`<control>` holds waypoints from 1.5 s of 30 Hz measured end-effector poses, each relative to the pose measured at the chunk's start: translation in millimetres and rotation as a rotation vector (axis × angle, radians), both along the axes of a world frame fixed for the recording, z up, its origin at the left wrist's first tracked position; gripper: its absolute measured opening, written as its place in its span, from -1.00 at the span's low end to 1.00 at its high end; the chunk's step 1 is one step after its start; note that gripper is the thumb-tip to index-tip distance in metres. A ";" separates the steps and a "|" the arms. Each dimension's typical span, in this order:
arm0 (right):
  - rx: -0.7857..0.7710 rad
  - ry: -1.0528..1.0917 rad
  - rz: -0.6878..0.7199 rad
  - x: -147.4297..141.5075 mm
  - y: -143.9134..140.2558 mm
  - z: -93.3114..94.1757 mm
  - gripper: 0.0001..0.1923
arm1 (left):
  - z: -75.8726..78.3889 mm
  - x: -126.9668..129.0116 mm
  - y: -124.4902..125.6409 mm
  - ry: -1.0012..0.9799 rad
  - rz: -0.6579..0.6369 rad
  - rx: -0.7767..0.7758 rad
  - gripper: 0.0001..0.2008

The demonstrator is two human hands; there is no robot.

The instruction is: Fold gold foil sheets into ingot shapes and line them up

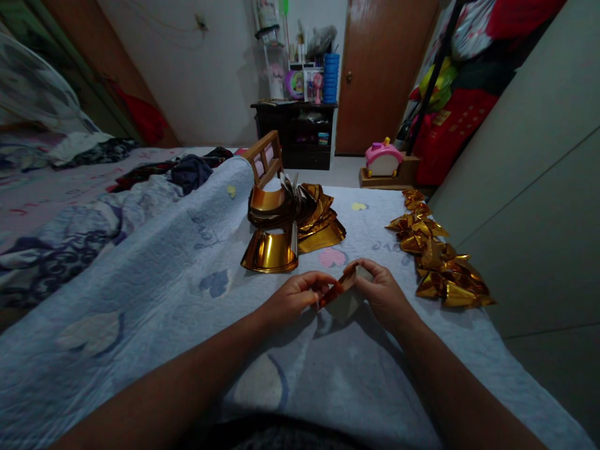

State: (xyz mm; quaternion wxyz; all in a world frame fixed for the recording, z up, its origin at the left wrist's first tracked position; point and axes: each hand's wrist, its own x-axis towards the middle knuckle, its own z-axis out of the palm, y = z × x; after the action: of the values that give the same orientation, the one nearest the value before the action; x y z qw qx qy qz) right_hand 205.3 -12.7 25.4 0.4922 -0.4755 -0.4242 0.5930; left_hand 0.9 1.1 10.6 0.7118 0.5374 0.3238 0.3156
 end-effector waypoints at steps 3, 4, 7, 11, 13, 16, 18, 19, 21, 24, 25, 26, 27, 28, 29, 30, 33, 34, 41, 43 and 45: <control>-0.038 0.015 -0.024 -0.4 -0.6 -1.3 -0.70 | 1.3 -3.1 -1.8 -0.087 -0.111 0.057 -0.48; -0.038 0.025 -0.031 -0.3 -0.7 -2.3 -0.68 | 1.9 -3.4 -2.9 -0.101 -0.147 0.085 -0.42; -0.032 0.046 -0.030 0.4 -1.0 -5.5 -0.66 | 3.4 -1.9 -6.2 -0.060 -0.165 0.105 -0.37; -0.039 0.071 -0.004 0.3 -0.2 -6.8 -0.62 | 4.9 2.7 -5.9 0.001 0.010 0.065 -0.65; -0.033 0.103 0.015 0.4 0.5 -5.8 -0.61 | 6.2 4.1 -3.8 -0.015 0.073 0.035 -0.62; -0.004 0.150 0.039 1.5 1.5 -4.0 -0.62 | 7.5 4.4 -1.1 -0.042 0.156 -0.001 -0.63; 0.023 0.169 0.044 3.0 1.8 -3.3 -0.63 | 6.4 3.4 0.0 -0.021 0.189 -0.009 -0.63; 0.036 0.173 0.045 3.7 1.9 -3.3 -0.64 | 5.3 2.7 0.2 -0.009 0.193 -0.013 -0.62; 0.059 0.167 0.046 5.1 1.9 -3.3 -0.67 | 2.7 1.3 0.4 0.006 0.181 -0.023 -0.60; 0.098 0.127 0.045 6.3 2.0 -2.7 -0.72 | 1.1 -0.5 0.0 0.018 0.177 -0.031 -0.63; 0.116 0.106 0.043 6.5 2.1 -2.2 -0.73 | 1.5 -0.9 -0.1 0.025 0.181 -0.035 -0.65; 0.134 0.088 0.042 6.6 2.2 -1.6 -0.74 | 2.2 -1.1 -0.1 0.030 0.186 -0.038 -0.67; 0.152 0.075 0.042 6.5 2.4 -0.9 -0.74 | 3.3 -1.2 0.0 0.031 0.192 -0.039 -0.68; 0.166 0.069 0.041 6.5 2.7 -0.3 -0.75 | 4.4 -1.1 0.2 0.025 0.197 -0.037 -0.69; 0.178 0.068 0.038 6.4 2.9 0.1 -0.75 | 5.7 -0.9 0.4 0.010 0.203 -0.028 -0.69; 0.185 0.070 0.033 6.3 3.1 0.3 -0.76 | 6.9 -0.7 0.6 -0.009 0.209 -0.016 -0.69; 0.187 0.071 0.025 6.3 3.4 0.0 -0.77 | 9.9 0.1 0.8 -0.045 0.218 0.026 -0.70; 0.187 0.071 0.027 6.3 3.4 -0.2 -0.77 | 10.6 0.2 0.7 -0.043 0.219 0.036 -0.72; 0.087 0.111 0.101 3.5 0.7 -3.6 -0.69 | 8.9 0.3 1.6 -0.048 0.263 -0.014 -0.74; 0.053 0.113 0.111 1.4 -0.1 -6.5 -0.70 | 6.1 1.3 2.0 -0.081 0.253 -0.046 -0.70; 0.046 0.116 0.101 -0.9 -0.3 -9.6 -0.71 | 3.4 2.6 1.7 -0.105 0.239 -0.074 -0.67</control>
State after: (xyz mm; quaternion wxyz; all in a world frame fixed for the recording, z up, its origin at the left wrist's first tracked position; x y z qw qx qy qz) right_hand 204.4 -13.0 15.8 0.4964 -0.4068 -0.4321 0.6336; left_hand 3.6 2.8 14.0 0.7044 0.4513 0.3591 0.4137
